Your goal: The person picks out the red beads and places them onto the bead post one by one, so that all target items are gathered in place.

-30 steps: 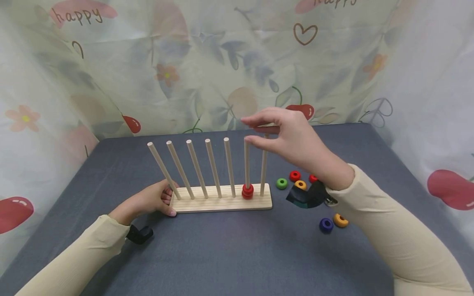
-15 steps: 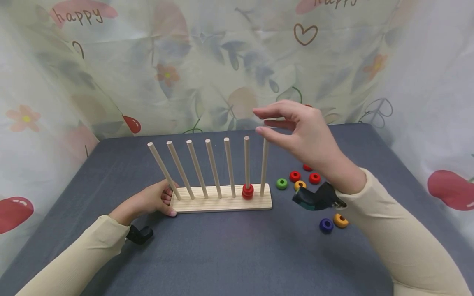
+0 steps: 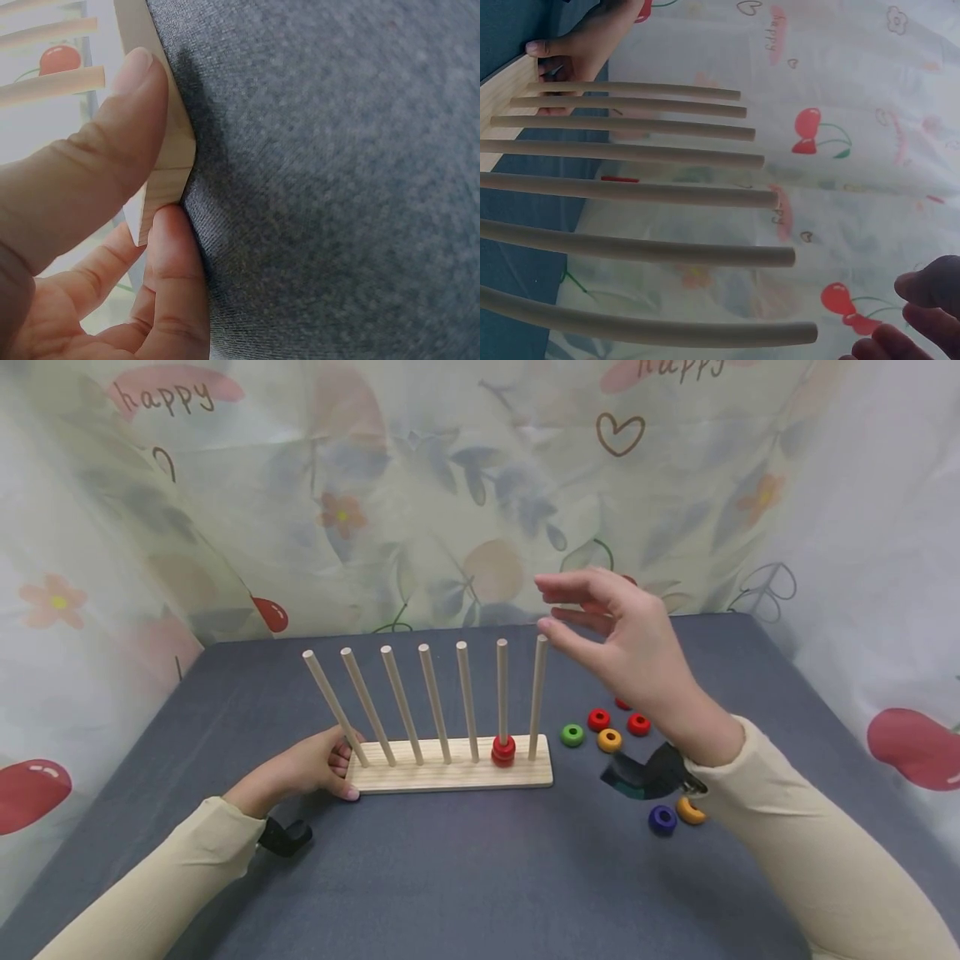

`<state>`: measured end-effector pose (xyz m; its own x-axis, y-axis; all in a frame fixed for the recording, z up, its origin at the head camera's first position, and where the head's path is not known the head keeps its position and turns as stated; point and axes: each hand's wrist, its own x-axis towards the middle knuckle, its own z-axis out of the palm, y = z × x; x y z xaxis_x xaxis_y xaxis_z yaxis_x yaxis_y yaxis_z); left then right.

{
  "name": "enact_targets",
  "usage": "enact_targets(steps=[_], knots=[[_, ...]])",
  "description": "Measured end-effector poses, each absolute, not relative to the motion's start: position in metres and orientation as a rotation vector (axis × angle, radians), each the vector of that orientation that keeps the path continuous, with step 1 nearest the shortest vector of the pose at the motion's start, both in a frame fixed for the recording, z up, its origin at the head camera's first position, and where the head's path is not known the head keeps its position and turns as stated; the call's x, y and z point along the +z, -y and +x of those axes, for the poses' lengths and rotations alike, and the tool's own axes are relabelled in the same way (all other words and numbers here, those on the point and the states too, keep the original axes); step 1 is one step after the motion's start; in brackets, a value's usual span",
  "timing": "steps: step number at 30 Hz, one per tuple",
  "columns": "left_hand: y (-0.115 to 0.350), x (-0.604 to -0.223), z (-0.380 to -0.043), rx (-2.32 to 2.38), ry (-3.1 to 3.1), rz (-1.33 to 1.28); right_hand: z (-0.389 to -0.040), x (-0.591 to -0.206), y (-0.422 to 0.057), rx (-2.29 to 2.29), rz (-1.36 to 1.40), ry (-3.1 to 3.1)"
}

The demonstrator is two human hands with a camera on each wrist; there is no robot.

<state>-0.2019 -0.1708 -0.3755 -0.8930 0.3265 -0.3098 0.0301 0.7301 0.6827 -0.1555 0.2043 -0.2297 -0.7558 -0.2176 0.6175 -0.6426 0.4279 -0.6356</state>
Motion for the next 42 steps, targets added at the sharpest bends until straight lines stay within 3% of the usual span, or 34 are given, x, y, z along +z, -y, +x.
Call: enact_targets(steps=[42], knots=[[0.172,-0.379,-0.203,0.995,-2.521,0.25,-0.182,-0.311,-0.252,1.309,0.208,2.68]])
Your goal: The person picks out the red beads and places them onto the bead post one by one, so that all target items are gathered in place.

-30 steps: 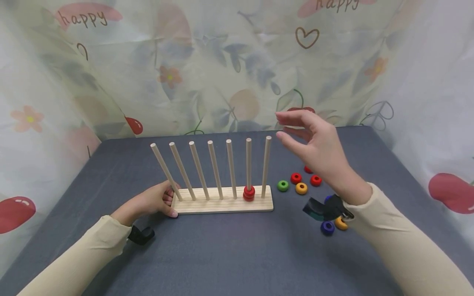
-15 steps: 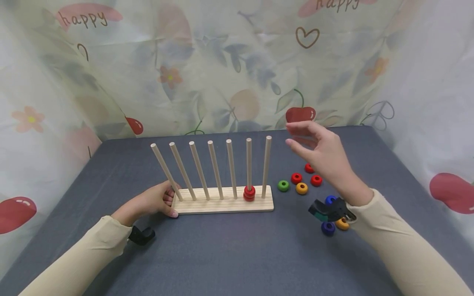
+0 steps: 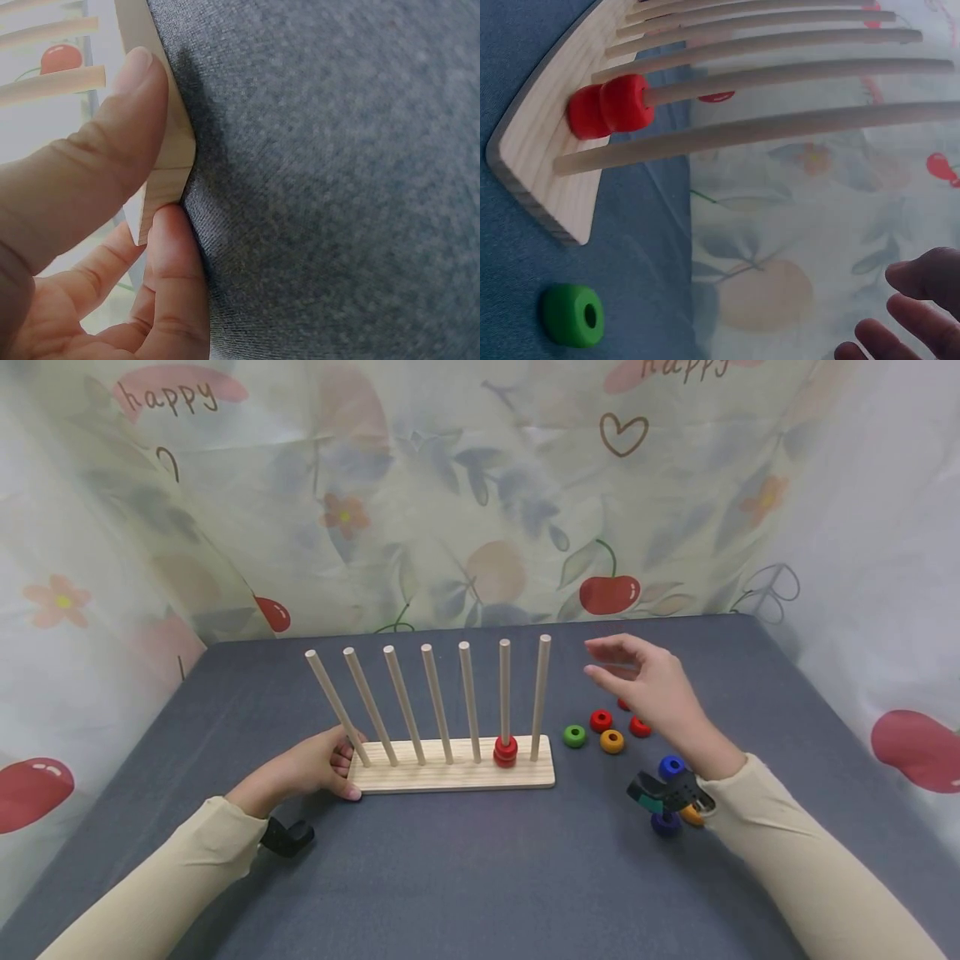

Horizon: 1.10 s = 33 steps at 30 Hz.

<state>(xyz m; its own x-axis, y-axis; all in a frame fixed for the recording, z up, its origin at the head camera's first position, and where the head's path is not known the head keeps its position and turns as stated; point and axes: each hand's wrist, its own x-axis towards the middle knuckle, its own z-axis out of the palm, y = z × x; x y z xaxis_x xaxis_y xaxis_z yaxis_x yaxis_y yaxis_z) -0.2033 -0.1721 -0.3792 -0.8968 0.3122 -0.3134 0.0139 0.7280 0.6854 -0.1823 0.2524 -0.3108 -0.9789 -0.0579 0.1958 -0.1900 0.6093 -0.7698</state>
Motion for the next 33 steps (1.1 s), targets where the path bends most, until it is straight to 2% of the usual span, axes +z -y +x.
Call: enact_targets(steps=[17,33], knots=[[0.172,-0.378,-0.203,0.989,-2.528,0.259,-0.204,-0.341,-0.266,1.2,0.142,3.027],[0.171,-0.377,-0.202,1.003,-2.524,0.274,-0.219,-0.365,-0.269,1.069,0.219,3.201]])
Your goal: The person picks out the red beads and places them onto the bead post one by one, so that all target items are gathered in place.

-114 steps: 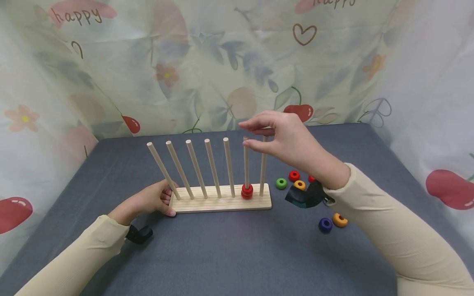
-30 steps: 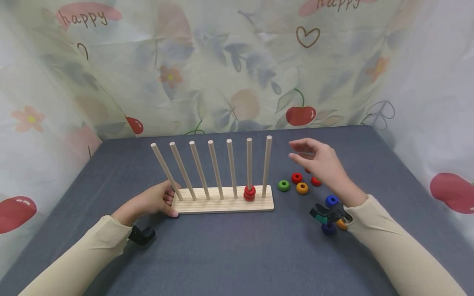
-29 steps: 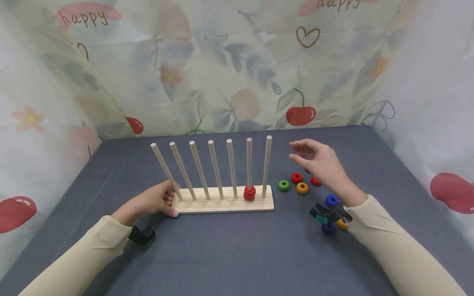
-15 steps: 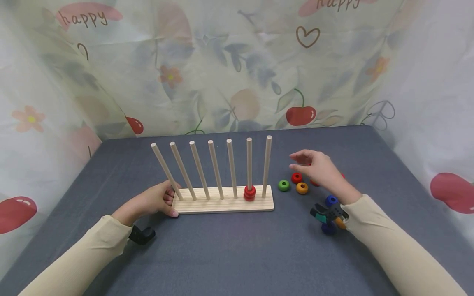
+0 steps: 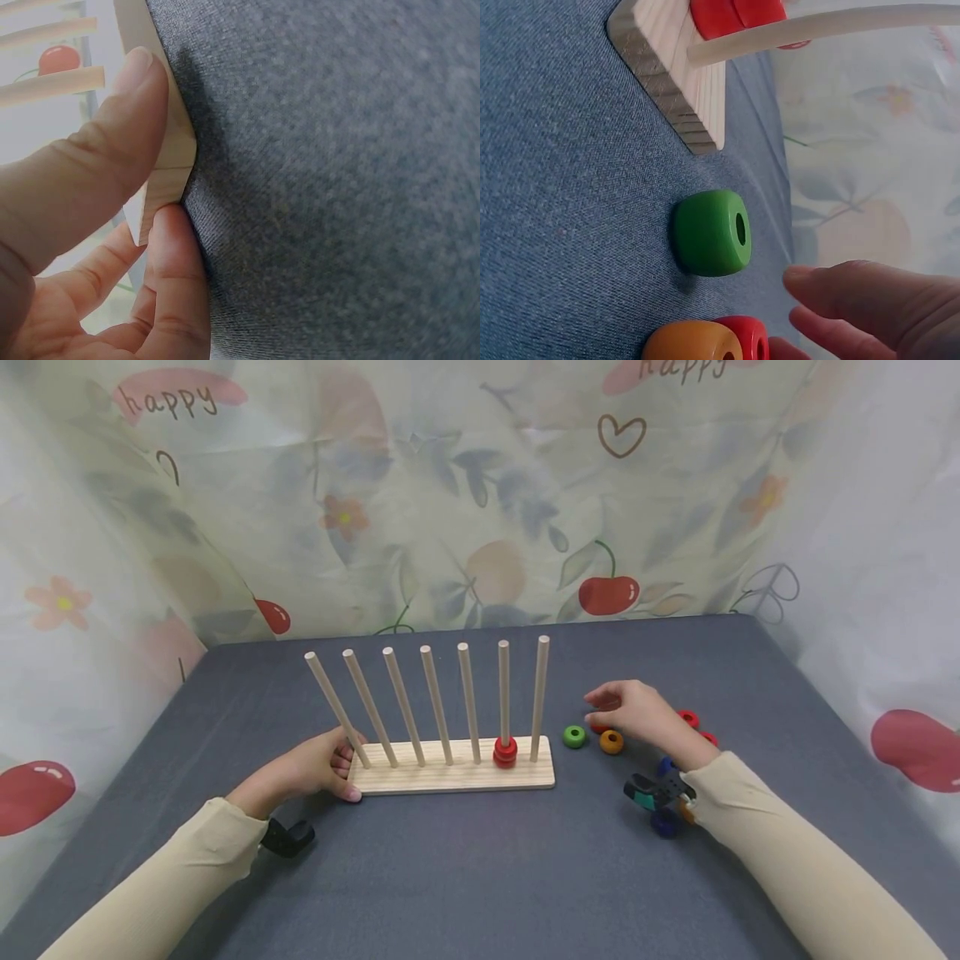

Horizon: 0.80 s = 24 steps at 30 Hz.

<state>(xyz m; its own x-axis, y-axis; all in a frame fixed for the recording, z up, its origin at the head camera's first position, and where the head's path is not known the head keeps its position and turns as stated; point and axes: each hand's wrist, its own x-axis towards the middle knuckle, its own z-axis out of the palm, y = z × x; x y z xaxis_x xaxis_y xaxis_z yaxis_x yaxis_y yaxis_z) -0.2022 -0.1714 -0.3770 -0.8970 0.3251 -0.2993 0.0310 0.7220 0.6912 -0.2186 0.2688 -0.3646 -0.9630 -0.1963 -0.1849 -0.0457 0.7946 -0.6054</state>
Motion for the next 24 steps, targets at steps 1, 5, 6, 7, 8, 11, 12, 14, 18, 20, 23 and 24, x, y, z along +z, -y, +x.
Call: enact_targets(steps=[1,5,6,7,8,11,12,14,18,20,23,24], knots=[[0.1716,-0.3771,-0.2022,1.006,-2.522,0.276,-0.2193,-0.3653,-0.2689,-0.902,-0.189,-2.744],[0.1711,-0.3773,-0.2023,1.002,-2.522,0.26,-0.2216,-0.3676,-0.2691,-0.863,-0.19,-2.729],[0.1711,-0.3773,-0.2023,0.999,-2.524,0.258,-0.222,-0.3677,-0.2691,-0.853,-0.191,-2.728],[0.1712,-0.3772,-0.2023,0.996,-2.526,0.257,-0.2224,-0.3679,-0.2691,-0.847,-0.195,-2.729],[0.1713,-0.3772,-0.202,0.996,-2.528,0.26,-0.2227,-0.3681,-0.2691,-0.844,-0.2,-2.731],[0.1716,-0.3774,-0.2016,1.0,-2.529,0.267,-0.2229,-0.3687,-0.2682,-0.827,-0.21,-2.746],[0.1717,-0.3775,-0.2015,1.003,-2.529,0.271,-0.2227,-0.3692,-0.2678,-0.825,-0.212,-2.749],[0.1718,-0.3779,-0.2012,1.01,-2.526,0.275,-0.2224,-0.3702,-0.2671,-0.82,-0.211,-2.754],[0.1717,-0.3783,-0.2017,1.011,-2.526,0.271,-0.2215,-0.3702,-0.2663,-0.802,-0.203,-2.762],[0.172,-0.3786,-0.2022,1.009,-2.526,0.272,-0.2213,-0.369,-0.2664,-0.792,-0.206,-2.764],[0.1722,-0.3789,-0.2026,1.015,-2.527,0.278,-0.2215,-0.3678,-0.2658,-0.78,-0.207,-2.766],[0.1724,-0.379,-0.2027,1.016,-2.527,0.282,-0.2214,-0.3671,-0.2657,-0.776,-0.209,-2.767]])
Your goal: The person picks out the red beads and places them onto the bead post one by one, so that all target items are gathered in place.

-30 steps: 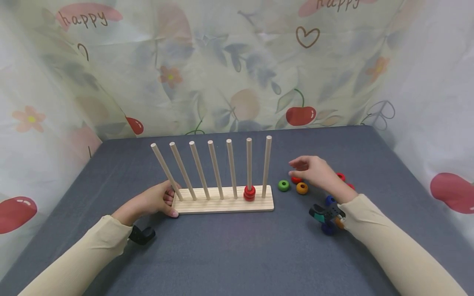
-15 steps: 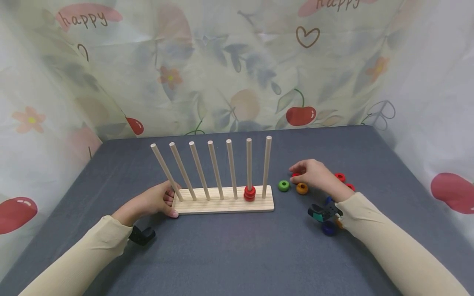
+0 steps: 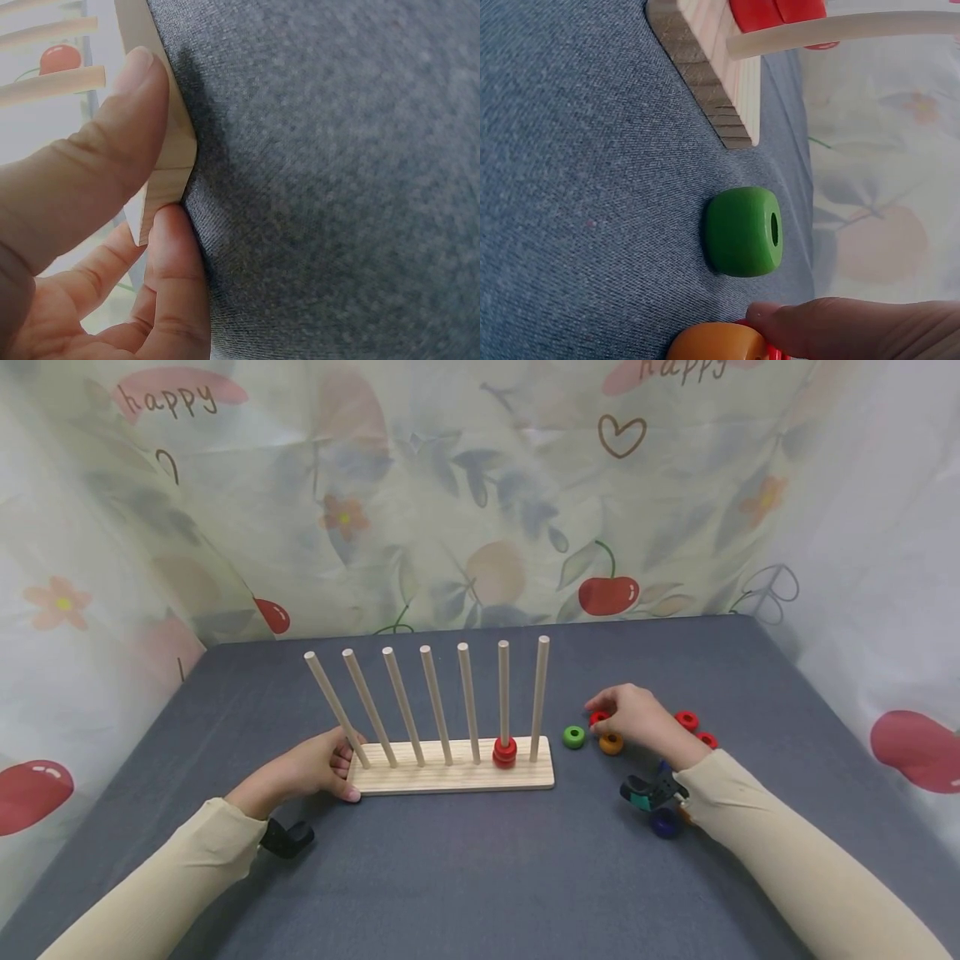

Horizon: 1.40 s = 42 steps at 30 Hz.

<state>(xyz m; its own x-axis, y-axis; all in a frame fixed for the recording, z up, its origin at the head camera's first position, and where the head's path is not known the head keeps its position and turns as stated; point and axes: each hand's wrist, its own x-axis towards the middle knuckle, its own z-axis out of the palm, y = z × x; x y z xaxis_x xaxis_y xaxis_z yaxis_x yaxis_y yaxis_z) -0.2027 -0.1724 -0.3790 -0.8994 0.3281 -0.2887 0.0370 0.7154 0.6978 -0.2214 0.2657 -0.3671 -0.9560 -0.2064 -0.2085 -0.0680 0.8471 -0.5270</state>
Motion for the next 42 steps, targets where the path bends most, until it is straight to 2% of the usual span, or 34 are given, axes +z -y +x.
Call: enact_targets(steps=[25,42], knots=[[0.172,-0.378,-0.203,0.976,-2.529,0.255,-0.223,-0.365,-0.263,-0.75,-0.132,-2.77],[0.172,-0.377,-0.202,0.969,-2.533,0.257,-0.216,-0.345,-0.269,-0.899,-0.054,-2.753]])
